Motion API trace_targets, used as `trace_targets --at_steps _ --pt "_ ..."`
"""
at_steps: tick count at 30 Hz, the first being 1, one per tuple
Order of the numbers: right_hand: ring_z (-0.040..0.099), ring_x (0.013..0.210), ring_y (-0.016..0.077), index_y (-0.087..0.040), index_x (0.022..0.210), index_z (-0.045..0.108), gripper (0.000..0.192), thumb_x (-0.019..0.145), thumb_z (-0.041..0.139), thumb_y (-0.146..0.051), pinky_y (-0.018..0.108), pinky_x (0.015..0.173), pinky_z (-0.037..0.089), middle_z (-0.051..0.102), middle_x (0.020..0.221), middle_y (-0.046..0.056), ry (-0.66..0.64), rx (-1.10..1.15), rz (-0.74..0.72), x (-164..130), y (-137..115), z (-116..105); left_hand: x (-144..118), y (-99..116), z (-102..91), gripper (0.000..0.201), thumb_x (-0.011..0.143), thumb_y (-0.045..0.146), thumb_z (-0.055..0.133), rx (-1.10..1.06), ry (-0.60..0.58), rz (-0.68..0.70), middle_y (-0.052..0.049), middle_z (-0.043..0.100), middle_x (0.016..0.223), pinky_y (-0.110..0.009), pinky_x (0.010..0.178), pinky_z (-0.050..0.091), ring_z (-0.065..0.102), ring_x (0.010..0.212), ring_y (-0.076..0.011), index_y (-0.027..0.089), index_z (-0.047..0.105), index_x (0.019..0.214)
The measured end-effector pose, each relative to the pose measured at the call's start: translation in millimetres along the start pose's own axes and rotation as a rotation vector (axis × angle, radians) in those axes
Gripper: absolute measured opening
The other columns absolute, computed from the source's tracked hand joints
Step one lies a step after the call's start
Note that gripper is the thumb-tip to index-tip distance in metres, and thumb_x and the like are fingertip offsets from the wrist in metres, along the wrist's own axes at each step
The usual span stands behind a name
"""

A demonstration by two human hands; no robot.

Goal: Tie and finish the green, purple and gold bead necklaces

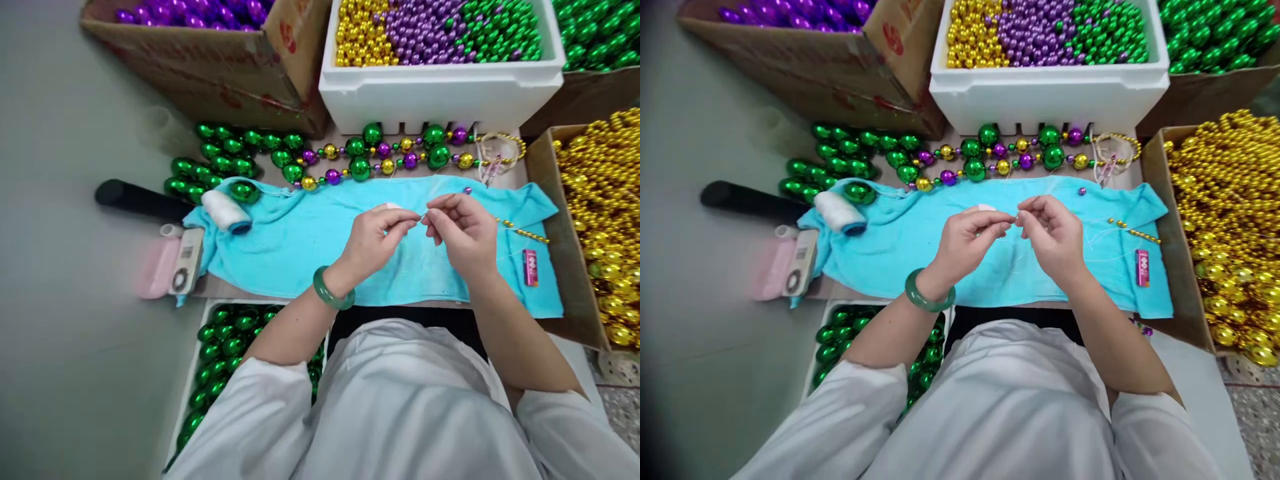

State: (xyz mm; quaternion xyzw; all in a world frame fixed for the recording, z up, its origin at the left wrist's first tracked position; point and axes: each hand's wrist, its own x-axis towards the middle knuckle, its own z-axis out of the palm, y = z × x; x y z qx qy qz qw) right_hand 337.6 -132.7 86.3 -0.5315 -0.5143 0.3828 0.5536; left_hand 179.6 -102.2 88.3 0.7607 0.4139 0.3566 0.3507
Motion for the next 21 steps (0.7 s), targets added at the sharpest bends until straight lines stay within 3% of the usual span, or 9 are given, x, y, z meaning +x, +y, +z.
trace_targets --at_steps 3,5,10,12,15,18,21 --pt "0.057 0.057 0.0118 -0.019 0.081 0.061 0.010 0.082 0.059 -0.029 0.026 0.056 0.045 0.064 0.069 -0.001 0.069 -0.303 -0.005 -5.1 27.1 4.7 -11.7 -19.9 -21.5 0.015 0.084 0.024 0.060 0.040 0.154 -0.124 -0.002 0.071 0.080 -0.026 0.072 0.049 0.063 0.076 -0.0133 0.018 0.074 0.085" --pt "0.058 0.061 0.0136 -0.019 0.078 0.062 0.010 0.083 0.057 -0.028 0.028 0.061 0.046 0.064 0.070 0.000 0.047 -0.508 -0.042 -9.3 46.5 9.0 -22.4 -35.8 -35.2 0.014 0.082 0.024 0.062 0.009 0.285 -0.215 -0.003 0.071 0.082 -0.025 0.071 0.049 0.062 0.079 -0.0136 0.018 0.074 0.083" --pt "0.061 0.086 0.0198 -0.018 0.090 0.067 0.022 0.092 0.045 -0.024 0.030 0.073 0.045 0.067 0.092 0.009 -0.338 -0.860 -0.143 -10.7 75.3 48.9 -41.8 -62.9 -54.3 0.014 0.077 0.028 0.067 -0.179 0.538 -0.399 -0.004 0.071 0.088 -0.022 0.068 0.048 0.063 0.084 -0.0135 0.017 0.072 0.084" --pt "0.059 0.094 0.0226 -0.017 0.094 0.067 0.025 0.093 0.043 -0.022 0.030 0.071 0.044 0.065 0.099 0.012 -0.474 -1.013 -0.125 -8.3 81.3 67.1 -45.3 -65.0 -54.5 0.015 0.076 0.029 0.068 -0.291 0.545 -0.459 -0.003 0.071 0.084 -0.022 0.064 0.047 0.063 0.074 -0.0113 0.017 0.071 0.085" --pt "0.056 0.097 0.0241 -0.016 0.095 0.067 0.025 0.092 0.042 -0.019 0.031 0.071 0.044 0.063 0.101 0.013 -0.557 -1.121 -0.070 -4.7 91.2 81.3 -48.5 -63.6 -48.8 0.018 0.075 0.030 0.069 -0.440 0.487 -0.545 -0.002 0.069 0.076 -0.020 0.054 0.043 0.062 0.061 -0.0092 0.016 0.070 0.085" --pt "0.057 0.095 0.0230 -0.016 0.088 0.067 0.023 0.089 0.044 -0.018 0.032 0.077 0.045 0.064 0.096 0.012 -0.507 -1.000 -0.041 -0.5 99.0 78.8 -50.7 -63.2 -39.8 0.020 0.075 0.032 0.068 -0.574 0.397 -0.628 -0.002 0.067 0.072 -0.018 0.047 0.039 0.062 0.058 -0.0089 0.014 0.070 0.086" --pt "0.060 0.082 0.0192 -0.017 0.076 0.065 0.014 0.081 0.053 -0.022 0.031 0.073 0.047 0.066 0.084 0.008 -0.320 -0.630 0.094 5.2 93.8 67.7 -50.6 -64.3 -31.7 0.024 0.076 0.033 0.068 -0.693 0.329 -0.677 -0.001 0.065 0.072 -0.017 0.045 0.040 0.061 0.056 -0.0082 0.014 0.069 0.090"
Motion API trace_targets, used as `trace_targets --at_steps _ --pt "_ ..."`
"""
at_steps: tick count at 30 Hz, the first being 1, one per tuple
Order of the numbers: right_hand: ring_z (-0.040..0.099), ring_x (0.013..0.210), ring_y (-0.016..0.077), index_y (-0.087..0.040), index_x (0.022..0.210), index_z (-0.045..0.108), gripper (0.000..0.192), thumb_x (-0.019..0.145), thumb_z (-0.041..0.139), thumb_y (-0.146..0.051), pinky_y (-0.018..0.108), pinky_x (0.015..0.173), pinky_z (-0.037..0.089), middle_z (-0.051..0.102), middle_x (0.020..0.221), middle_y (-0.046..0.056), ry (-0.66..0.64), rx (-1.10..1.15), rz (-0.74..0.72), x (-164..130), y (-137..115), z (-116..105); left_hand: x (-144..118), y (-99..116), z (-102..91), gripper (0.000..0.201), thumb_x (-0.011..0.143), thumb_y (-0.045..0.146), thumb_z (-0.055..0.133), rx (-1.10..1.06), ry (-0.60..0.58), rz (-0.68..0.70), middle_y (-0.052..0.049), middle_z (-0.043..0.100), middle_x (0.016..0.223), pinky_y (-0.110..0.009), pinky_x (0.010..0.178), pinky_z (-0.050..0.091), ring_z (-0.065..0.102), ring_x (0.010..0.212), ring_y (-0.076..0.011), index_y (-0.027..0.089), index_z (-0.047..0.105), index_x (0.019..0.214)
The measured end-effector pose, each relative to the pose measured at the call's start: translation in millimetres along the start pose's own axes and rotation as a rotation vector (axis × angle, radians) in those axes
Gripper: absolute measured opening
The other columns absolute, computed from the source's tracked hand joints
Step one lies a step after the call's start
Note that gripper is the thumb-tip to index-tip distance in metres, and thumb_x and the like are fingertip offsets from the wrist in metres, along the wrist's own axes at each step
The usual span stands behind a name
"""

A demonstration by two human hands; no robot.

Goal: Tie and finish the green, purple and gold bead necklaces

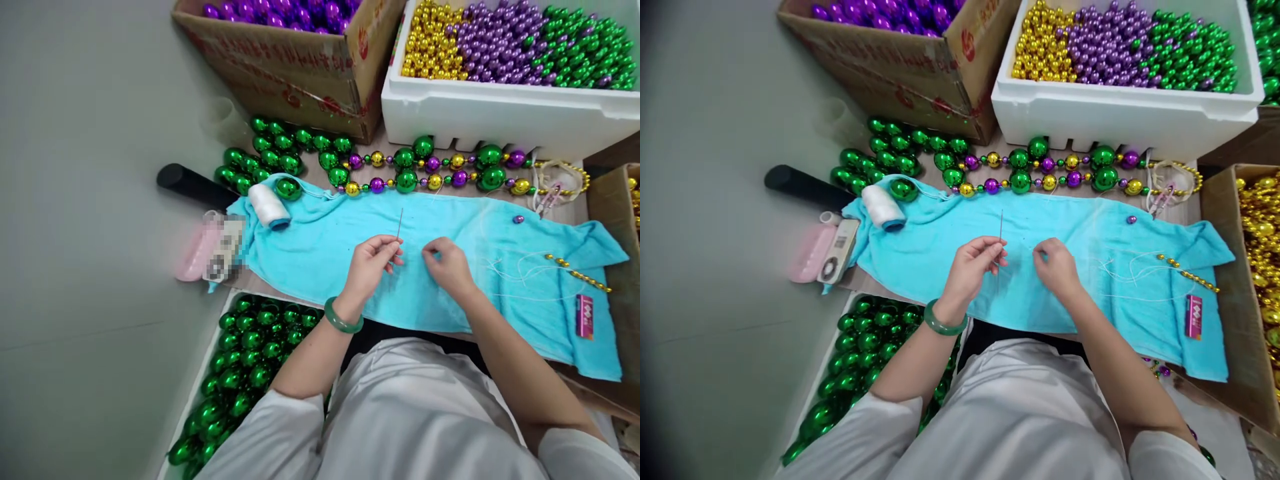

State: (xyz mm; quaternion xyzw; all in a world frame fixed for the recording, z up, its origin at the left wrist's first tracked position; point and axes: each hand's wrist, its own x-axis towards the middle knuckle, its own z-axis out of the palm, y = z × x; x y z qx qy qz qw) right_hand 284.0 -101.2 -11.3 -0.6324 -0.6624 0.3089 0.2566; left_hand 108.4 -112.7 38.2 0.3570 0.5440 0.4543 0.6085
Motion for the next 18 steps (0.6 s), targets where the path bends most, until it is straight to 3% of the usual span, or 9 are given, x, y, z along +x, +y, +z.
trace_targets --at_steps 3,6,13,18 --pt "0.052 0.051 0.0126 -0.017 0.071 0.061 0.014 0.073 0.062 -0.031 0.026 0.050 0.041 0.064 0.065 0.002 0.037 0.490 0.249 -2.2 -10.8 -23.2 1.2 -1.4 6.2 0.027 0.077 0.032 0.068 -0.038 -0.066 -0.043 -0.001 0.064 0.072 -0.016 0.045 0.041 0.061 0.056 -0.0079 0.014 0.068 0.096" --pt "0.041 0.040 0.0082 -0.017 0.068 0.059 0.018 0.069 0.069 -0.033 0.022 0.039 0.029 0.056 0.052 -0.003 0.065 0.733 0.324 -6.5 -29.1 -46.3 1.8 0.6 14.2 0.026 0.078 0.031 0.066 -0.030 -0.122 -0.058 -0.001 0.063 0.072 -0.016 0.045 0.041 0.061 0.057 -0.0080 0.015 0.067 0.098" --pt "0.030 0.044 0.0059 -0.017 0.075 0.069 0.017 0.073 0.071 -0.034 0.022 0.043 0.024 0.035 0.045 -0.008 0.250 0.588 0.182 -12.9 -51.0 -66.4 -1.0 -0.6 32.8 0.023 0.082 0.030 0.063 0.090 -0.152 0.006 -0.001 0.064 0.072 -0.016 0.046 0.041 0.060 0.058 -0.0081 0.015 0.068 0.098" --pt "0.035 0.046 0.0058 -0.017 0.071 0.067 0.013 0.075 0.069 -0.029 0.021 0.043 0.028 0.044 0.050 -0.006 0.356 0.562 0.150 -16.5 -54.0 -67.6 -4.3 -9.0 39.8 0.022 0.083 0.031 0.063 0.159 -0.130 0.093 -0.002 0.067 0.078 -0.018 0.051 0.046 0.061 0.062 -0.0085 0.016 0.069 0.098"
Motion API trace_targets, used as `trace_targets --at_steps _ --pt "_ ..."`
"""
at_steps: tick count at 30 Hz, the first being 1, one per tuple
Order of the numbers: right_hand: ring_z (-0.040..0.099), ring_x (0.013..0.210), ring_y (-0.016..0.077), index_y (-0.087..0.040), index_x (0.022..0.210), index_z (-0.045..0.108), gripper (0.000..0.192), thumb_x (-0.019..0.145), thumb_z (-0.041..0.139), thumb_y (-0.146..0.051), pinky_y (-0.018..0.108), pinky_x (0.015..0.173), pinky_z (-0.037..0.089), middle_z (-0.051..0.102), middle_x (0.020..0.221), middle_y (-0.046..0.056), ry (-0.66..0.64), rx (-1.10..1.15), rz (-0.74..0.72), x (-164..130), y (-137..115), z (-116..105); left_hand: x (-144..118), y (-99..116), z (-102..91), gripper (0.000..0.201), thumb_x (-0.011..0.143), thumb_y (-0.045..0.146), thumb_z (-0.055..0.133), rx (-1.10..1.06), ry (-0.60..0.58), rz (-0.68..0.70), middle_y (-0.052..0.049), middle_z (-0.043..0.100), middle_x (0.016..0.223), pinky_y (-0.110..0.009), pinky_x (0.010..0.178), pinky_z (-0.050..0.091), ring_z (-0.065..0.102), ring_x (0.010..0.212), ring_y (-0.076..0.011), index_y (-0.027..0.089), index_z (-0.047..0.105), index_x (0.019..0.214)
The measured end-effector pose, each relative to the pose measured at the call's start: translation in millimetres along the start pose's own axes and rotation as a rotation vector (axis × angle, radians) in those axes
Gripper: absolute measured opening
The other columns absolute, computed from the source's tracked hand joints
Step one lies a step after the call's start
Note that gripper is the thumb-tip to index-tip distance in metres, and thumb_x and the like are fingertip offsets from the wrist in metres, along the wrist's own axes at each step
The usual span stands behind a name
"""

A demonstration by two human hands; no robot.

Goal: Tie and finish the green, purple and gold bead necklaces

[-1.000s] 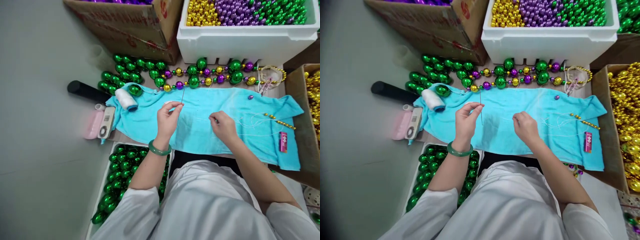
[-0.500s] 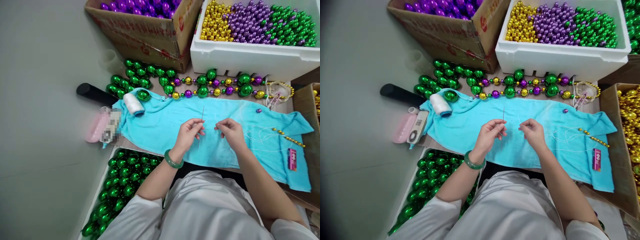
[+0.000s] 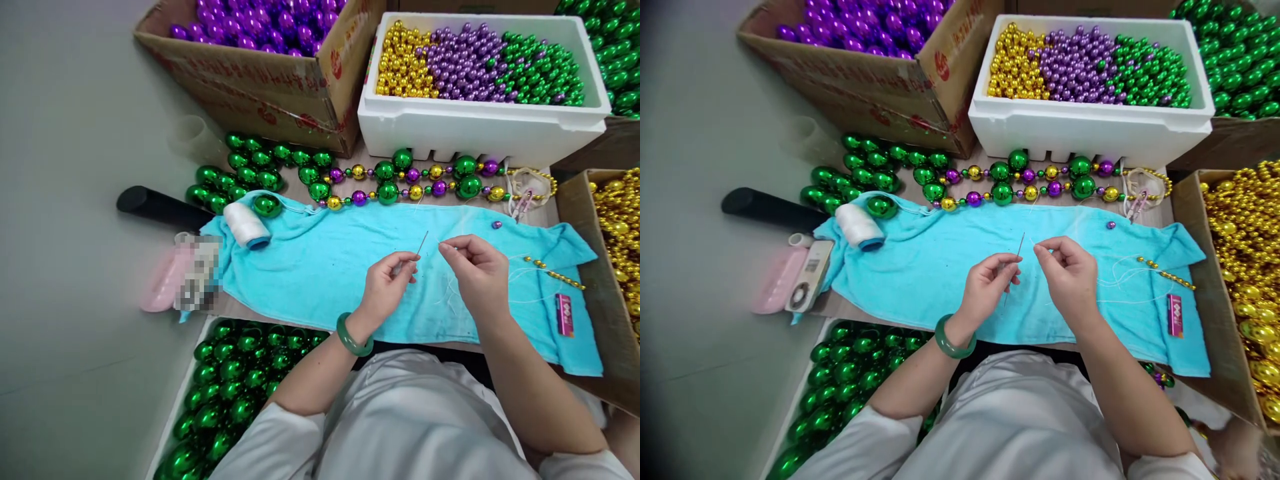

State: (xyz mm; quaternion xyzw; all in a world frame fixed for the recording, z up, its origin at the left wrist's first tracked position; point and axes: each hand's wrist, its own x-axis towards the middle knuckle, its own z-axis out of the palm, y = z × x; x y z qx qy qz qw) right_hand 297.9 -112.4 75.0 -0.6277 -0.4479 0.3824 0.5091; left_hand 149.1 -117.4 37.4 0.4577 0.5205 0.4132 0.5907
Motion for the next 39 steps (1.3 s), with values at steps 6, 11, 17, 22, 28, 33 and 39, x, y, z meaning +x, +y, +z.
trace_targets --at_steps 6,11,17,22,28,33,39 --pt "0.065 0.075 0.0153 -0.018 0.068 0.061 0.013 0.073 0.068 -0.028 0.026 0.055 0.055 0.066 0.081 0.003 -0.021 0.207 0.081 -4.1 -8.1 2.2 -3.4 -2.8 7.0 0.022 0.084 0.031 0.062 0.071 -0.011 0.047 -0.005 0.071 0.087 -0.019 0.054 0.050 0.064 0.067 -0.0106 0.017 0.070 0.099" --pt "0.069 0.074 0.0154 -0.017 0.067 0.056 0.015 0.072 0.068 -0.026 0.032 0.063 0.061 0.066 0.083 0.002 -0.041 0.343 0.142 -6.4 -8.0 4.9 -4.3 -4.7 10.1 0.022 0.084 0.033 0.062 0.089 -0.032 0.053 -0.005 0.071 0.086 -0.019 0.054 0.050 0.064 0.066 -0.0107 0.018 0.070 0.099" --pt "0.068 0.070 0.0149 -0.017 0.066 0.056 0.015 0.071 0.068 -0.026 0.032 0.062 0.061 0.067 0.079 0.002 -0.022 0.347 0.157 -6.1 -7.6 5.6 -5.6 -7.7 10.1 0.023 0.085 0.033 0.060 0.120 -0.041 0.069 -0.005 0.071 0.085 -0.019 0.053 0.049 0.065 0.066 -0.0114 0.018 0.070 0.099" --pt "0.068 0.069 0.0148 -0.016 0.064 0.056 0.014 0.069 0.067 -0.024 0.030 0.060 0.061 0.066 0.077 0.002 -0.029 0.339 0.166 -5.7 -6.8 5.5 -7.4 -8.2 9.8 0.023 0.087 0.032 0.058 0.173 -0.042 0.096 -0.005 0.072 0.087 -0.019 0.054 0.049 0.066 0.067 -0.0114 0.019 0.070 0.100" --pt "0.070 0.073 0.0164 -0.017 0.064 0.056 0.015 0.069 0.067 -0.025 0.031 0.061 0.061 0.067 0.075 0.001 -0.027 0.342 0.168 -5.4 -5.2 5.6 -7.8 -7.5 10.2 0.022 0.087 0.032 0.058 0.216 -0.032 0.139 -0.005 0.072 0.090 -0.020 0.056 0.051 0.066 0.070 -0.0121 0.020 0.071 0.101" --pt "0.069 0.068 0.0143 -0.017 0.068 0.059 0.014 0.072 0.068 -0.027 0.028 0.060 0.061 0.067 0.071 0.001 -0.032 0.325 0.149 -4.9 -3.9 5.4 -7.6 -8.9 9.2 0.021 0.089 0.032 0.056 0.294 -0.024 0.223 -0.006 0.072 0.091 -0.023 0.061 0.053 0.066 0.073 -0.0129 0.020 0.071 0.100" --pt "0.068 0.065 0.0144 -0.016 0.070 0.063 0.017 0.069 0.072 -0.031 0.029 0.060 0.060 0.068 0.069 0.002 -0.038 0.311 0.171 -3.8 -2.4 3.1 -8.0 -7.5 7.2 0.023 0.093 0.026 0.050 0.519 -0.020 0.403 -0.005 0.072 0.089 -0.027 0.070 0.053 0.065 0.079 -0.0143 0.020 0.069 0.104"
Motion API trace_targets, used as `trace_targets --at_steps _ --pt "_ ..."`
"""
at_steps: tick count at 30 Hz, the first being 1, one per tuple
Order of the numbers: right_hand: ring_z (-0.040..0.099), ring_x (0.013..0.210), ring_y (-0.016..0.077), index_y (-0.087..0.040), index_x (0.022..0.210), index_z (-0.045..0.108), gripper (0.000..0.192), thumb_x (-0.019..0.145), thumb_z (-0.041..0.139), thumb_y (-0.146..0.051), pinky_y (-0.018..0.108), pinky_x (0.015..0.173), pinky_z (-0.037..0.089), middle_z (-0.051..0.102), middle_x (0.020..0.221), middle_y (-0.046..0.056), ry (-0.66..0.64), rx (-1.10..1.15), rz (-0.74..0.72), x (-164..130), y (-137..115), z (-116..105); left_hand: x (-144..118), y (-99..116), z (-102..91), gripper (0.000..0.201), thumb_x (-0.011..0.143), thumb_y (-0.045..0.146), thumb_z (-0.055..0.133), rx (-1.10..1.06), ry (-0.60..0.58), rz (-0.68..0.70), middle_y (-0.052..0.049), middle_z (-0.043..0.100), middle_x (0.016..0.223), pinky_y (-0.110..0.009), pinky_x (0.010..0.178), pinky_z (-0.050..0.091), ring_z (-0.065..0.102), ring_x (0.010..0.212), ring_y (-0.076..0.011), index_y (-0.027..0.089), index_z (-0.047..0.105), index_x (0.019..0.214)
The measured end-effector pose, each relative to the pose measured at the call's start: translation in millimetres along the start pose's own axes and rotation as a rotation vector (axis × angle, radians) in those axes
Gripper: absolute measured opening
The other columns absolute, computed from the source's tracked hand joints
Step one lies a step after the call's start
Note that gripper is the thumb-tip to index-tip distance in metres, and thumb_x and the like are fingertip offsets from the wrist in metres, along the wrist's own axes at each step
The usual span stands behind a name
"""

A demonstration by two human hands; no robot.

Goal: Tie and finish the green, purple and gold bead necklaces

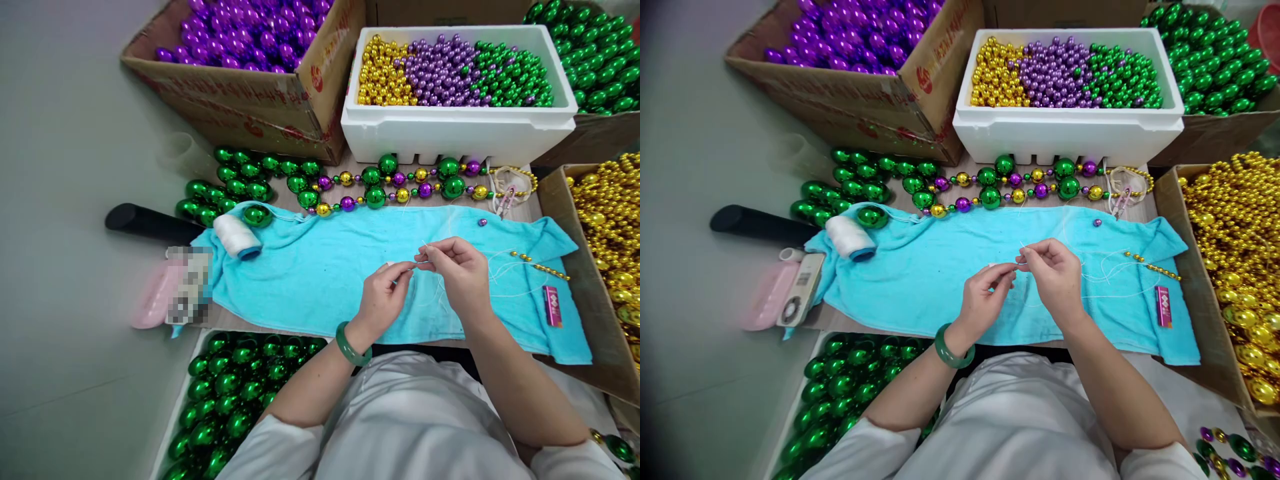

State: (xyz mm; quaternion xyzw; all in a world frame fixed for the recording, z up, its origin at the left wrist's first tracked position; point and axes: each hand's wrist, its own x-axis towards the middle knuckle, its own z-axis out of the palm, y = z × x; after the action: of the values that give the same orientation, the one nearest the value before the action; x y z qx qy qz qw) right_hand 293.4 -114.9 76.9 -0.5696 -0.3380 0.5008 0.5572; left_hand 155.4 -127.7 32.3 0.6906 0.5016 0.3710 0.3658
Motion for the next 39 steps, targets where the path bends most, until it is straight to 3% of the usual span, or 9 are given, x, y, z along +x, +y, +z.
trace_targets --at_steps 10,17,20,24,27,31,33,35,39 --pt "0.058 0.068 0.0133 -0.018 0.065 0.058 0.006 0.067 0.055 -0.024 0.023 0.054 0.049 0.060 0.067 -0.001 0.070 -0.216 -0.076 21.7 26.1 -12.1 6.7 6.3 -9.9 0.033 0.095 0.018 0.040 0.695 -0.126 0.241 -0.006 0.067 0.085 -0.028 0.067 0.046 0.061 0.078 -0.0173 0.020 0.063 0.119" --pt "0.061 0.077 0.0146 -0.018 0.069 0.060 0.010 0.067 0.061 -0.027 0.021 0.052 0.044 0.068 0.076 0.002 0.117 0.068 0.080 23.1 6.0 -25.0 15.9 23.2 -15.7 0.028 0.093 0.015 0.042 0.958 -0.234 0.395 -0.005 0.064 0.085 -0.032 0.065 0.041 0.055 0.074 -0.0185 0.023 0.067 0.105" --pt "0.061 0.069 0.0151 -0.018 0.073 0.059 0.017 0.063 0.068 -0.029 0.022 0.049 0.041 0.064 0.065 0.000 0.167 0.189 0.053 21.9 -18.1 -59.6 19.6 26.0 -27.5 0.029 0.093 0.014 0.042 1.021 -0.209 0.396 -0.005 0.063 0.085 -0.032 0.066 0.040 0.054 0.074 -0.0186 0.023 0.067 0.105" --pt "0.048 0.048 0.0098 -0.021 0.062 0.051 0.021 0.059 0.071 -0.025 0.023 0.043 0.029 0.043 0.050 -0.006 0.296 0.336 -0.048 18.6 -50.3 -136.0 26.2 31.9 -52.4 0.029 0.092 0.013 0.043 1.089 -0.169 0.401 -0.006 0.062 0.085 -0.032 0.065 0.039 0.052 0.075 -0.0190 0.022 0.067 0.106" --pt "0.038 0.044 0.0079 -0.023 0.055 0.046 0.025 0.063 0.069 -0.017 0.028 0.045 0.025 0.033 0.049 -0.006 0.489 0.263 -0.168 17.7 -58.4 -192.8 30.8 40.8 -63.6 0.030 0.092 0.011 0.041 1.124 -0.135 0.440 -0.006 0.061 0.083 -0.032 0.063 0.037 0.051 0.073 -0.0188 0.021 0.067 0.103" --pt "0.049 0.052 0.0151 -0.023 0.064 0.056 0.015 0.071 0.066 -0.015 0.034 0.052 0.033 0.048 0.057 0.002 0.750 -0.147 -0.233 12.0 -48.0 -232.4 36.6 54.8 -57.3 0.029 0.092 0.009 0.040 1.157 -0.127 0.539 -0.006 0.060 0.080 -0.032 0.062 0.034 0.049 0.072 -0.0181 0.020 0.066 0.099" --pt "0.059 0.073 0.0223 -0.020 0.077 0.066 0.002 0.076 0.066 -0.021 0.040 0.066 0.042 0.062 0.076 0.010 0.777 -0.524 -0.327 4.7 -40.8 -226.0 39.2 63.7 -47.0 0.027 0.092 0.009 0.041 1.174 -0.137 0.622 -0.007 0.060 0.081 -0.033 0.062 0.033 0.050 0.072 -0.0183 0.019 0.066 0.097" --pt "0.061 0.090 0.0247 -0.018 0.094 0.069 0.016 0.081 0.063 -0.026 0.042 0.080 0.044 0.067 0.098 0.013 0.711 -0.752 -0.484 -4.1 -35.1 -200.6 41.6 74.7 -34.7 0.024 0.092 0.010 0.042 1.182 -0.167 0.716 -0.007 0.059 0.081 -0.034 0.062 0.033 0.050 0.073 -0.0190 0.018 0.064 0.094" --pt "0.064 0.078 0.0186 -0.019 0.103 0.068 0.030 0.079 0.065 -0.036 0.032 0.059 0.053 0.068 0.106 0.009 0.031 -0.424 -0.384 -15.0 -25.8 -124.8 45.2 97.3 -12.3 0.018 0.092 0.014 0.044 1.174 -0.206 0.886 -0.006 0.058 0.078 -0.034 0.065 0.035 0.052 0.077 -0.0204 0.017 0.062 0.090"
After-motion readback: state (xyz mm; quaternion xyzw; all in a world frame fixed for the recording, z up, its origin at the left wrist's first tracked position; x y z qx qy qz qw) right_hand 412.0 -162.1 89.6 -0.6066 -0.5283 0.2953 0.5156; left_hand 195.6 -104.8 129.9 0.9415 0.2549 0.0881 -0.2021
